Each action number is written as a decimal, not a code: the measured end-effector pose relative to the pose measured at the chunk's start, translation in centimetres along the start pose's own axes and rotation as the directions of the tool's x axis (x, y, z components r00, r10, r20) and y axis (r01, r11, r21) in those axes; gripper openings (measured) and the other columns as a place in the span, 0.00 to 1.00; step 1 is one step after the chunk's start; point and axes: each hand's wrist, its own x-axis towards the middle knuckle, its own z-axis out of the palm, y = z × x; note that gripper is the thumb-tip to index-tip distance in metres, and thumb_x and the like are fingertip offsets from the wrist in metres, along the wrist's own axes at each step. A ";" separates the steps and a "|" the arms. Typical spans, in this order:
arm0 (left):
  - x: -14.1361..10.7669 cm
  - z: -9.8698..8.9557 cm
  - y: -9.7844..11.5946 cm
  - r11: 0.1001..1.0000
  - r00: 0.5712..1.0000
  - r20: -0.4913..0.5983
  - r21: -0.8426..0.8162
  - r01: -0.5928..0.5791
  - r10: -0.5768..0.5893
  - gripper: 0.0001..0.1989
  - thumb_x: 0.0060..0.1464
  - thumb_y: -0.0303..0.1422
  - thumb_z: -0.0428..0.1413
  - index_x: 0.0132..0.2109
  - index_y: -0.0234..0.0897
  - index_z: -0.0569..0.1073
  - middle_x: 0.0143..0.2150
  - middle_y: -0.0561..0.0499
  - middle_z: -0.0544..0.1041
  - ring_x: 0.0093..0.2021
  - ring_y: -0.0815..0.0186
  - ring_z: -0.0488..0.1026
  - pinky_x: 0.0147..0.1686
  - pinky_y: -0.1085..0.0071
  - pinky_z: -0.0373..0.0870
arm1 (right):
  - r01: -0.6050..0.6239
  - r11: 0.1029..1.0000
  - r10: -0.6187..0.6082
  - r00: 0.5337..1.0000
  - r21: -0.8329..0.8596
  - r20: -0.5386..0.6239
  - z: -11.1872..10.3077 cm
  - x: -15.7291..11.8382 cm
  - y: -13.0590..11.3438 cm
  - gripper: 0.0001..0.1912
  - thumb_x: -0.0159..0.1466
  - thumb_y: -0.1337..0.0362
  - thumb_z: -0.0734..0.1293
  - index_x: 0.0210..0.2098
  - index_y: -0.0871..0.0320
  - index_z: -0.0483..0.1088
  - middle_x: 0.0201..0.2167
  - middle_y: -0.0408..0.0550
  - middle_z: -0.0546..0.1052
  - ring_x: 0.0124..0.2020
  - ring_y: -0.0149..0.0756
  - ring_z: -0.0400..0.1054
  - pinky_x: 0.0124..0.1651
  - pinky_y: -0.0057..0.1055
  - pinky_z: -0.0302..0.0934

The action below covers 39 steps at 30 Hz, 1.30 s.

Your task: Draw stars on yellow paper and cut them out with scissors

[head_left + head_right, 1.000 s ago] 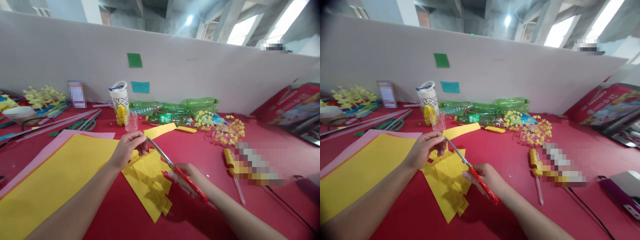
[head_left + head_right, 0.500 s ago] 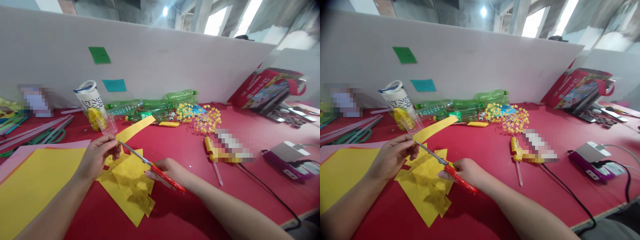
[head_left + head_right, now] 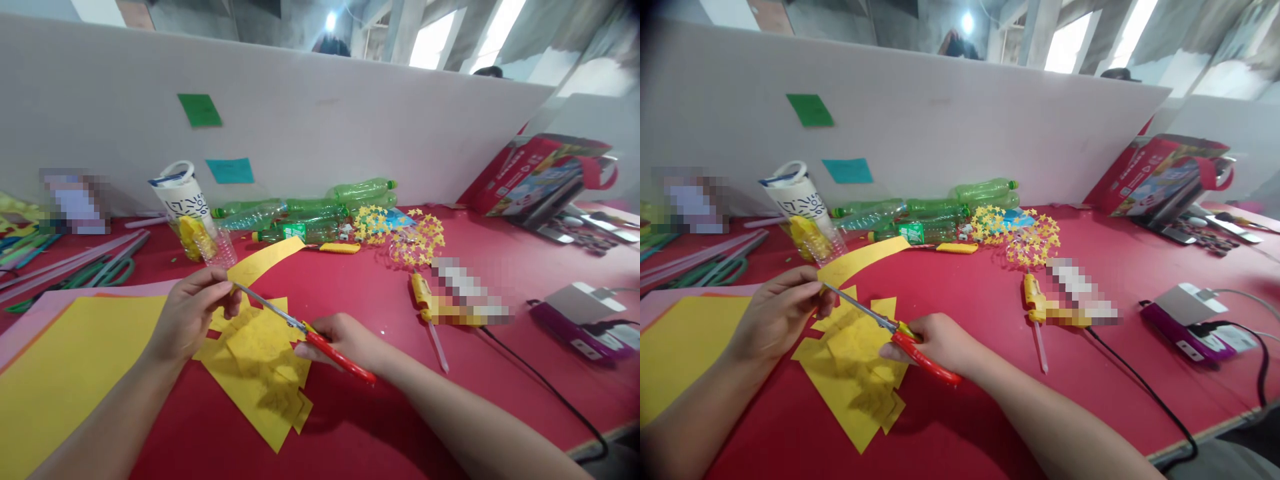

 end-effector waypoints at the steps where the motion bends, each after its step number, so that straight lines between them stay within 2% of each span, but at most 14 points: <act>1: 0.0 0.1 0.1 1.000 1.000 -0.003 -0.003 -0.013 0.013 0.04 0.51 0.28 0.55 0.28 0.38 0.69 0.21 0.55 0.73 0.21 0.70 0.68 0.20 0.77 0.62 | 0.008 1.000 -0.008 1.000 -0.002 0.001 -0.1 0.0 -0.1 0.26 0.55 0.45 0.65 0.19 0.58 0.53 0.19 0.36 0.50 0.21 0.24 0.44 0.21 0.23 0.40; 7: 0.0 0.4 0.0 1.000 0.999 0.051 0.026 0.007 -0.008 0.07 0.52 0.28 0.54 0.26 0.37 0.68 0.20 0.55 0.71 0.21 0.71 0.68 0.21 0.76 0.62 | -0.002 1.000 0.002 1.000 -0.012 0.029 -0.3 -0.4 -0.6 0.24 0.58 0.46 0.63 0.19 0.58 0.54 0.17 0.35 0.52 0.20 0.23 0.46 0.21 0.23 0.39; 14: -0.3 0.9 -0.2 0.997 0.999 0.035 0.063 -0.032 0.030 0.08 0.54 0.28 0.53 0.26 0.36 0.68 0.21 0.55 0.72 0.20 0.72 0.68 0.21 0.76 0.62 | -0.035 0.999 0.034 0.997 0.012 0.069 0.0 -0.6 -1.3 0.23 0.61 0.46 0.60 0.21 0.58 0.56 0.15 0.36 0.56 0.16 0.22 0.48 0.19 0.23 0.39; 22: -0.6 1.5 0.0 0.997 0.997 0.064 0.053 -0.048 0.044 0.09 0.54 0.29 0.53 0.26 0.35 0.68 0.21 0.55 0.72 0.20 0.72 0.67 0.20 0.76 0.62 | -0.027 0.992 0.016 0.995 0.119 0.094 0.2 -0.6 -1.3 0.23 0.61 0.46 0.59 0.22 0.58 0.55 0.15 0.36 0.58 0.15 0.22 0.52 0.17 0.21 0.44; 31: -0.9 2.3 0.1 1.000 1.000 0.025 0.012 -0.015 0.014 0.08 0.54 0.31 0.53 0.27 0.36 0.68 0.20 0.55 0.71 0.20 0.72 0.67 0.21 0.76 0.61 | -0.089 0.981 0.070 0.991 0.170 0.116 0.4 -0.8 -1.8 0.25 0.61 0.43 0.57 0.22 0.58 0.57 0.13 0.36 0.60 0.12 0.22 0.54 0.14 0.19 0.48; 39: -0.8 1.9 0.5 0.999 0.998 0.060 0.034 0.028 -0.030 0.09 0.53 0.30 0.53 0.26 0.35 0.67 0.20 0.55 0.71 0.19 0.73 0.66 0.20 0.76 0.62 | -0.111 0.957 0.080 0.989 0.266 0.124 0.6 -0.8 -0.8 0.25 0.61 0.43 0.58 0.23 0.58 0.58 0.10 0.34 0.57 0.10 0.21 0.50 0.12 0.19 0.43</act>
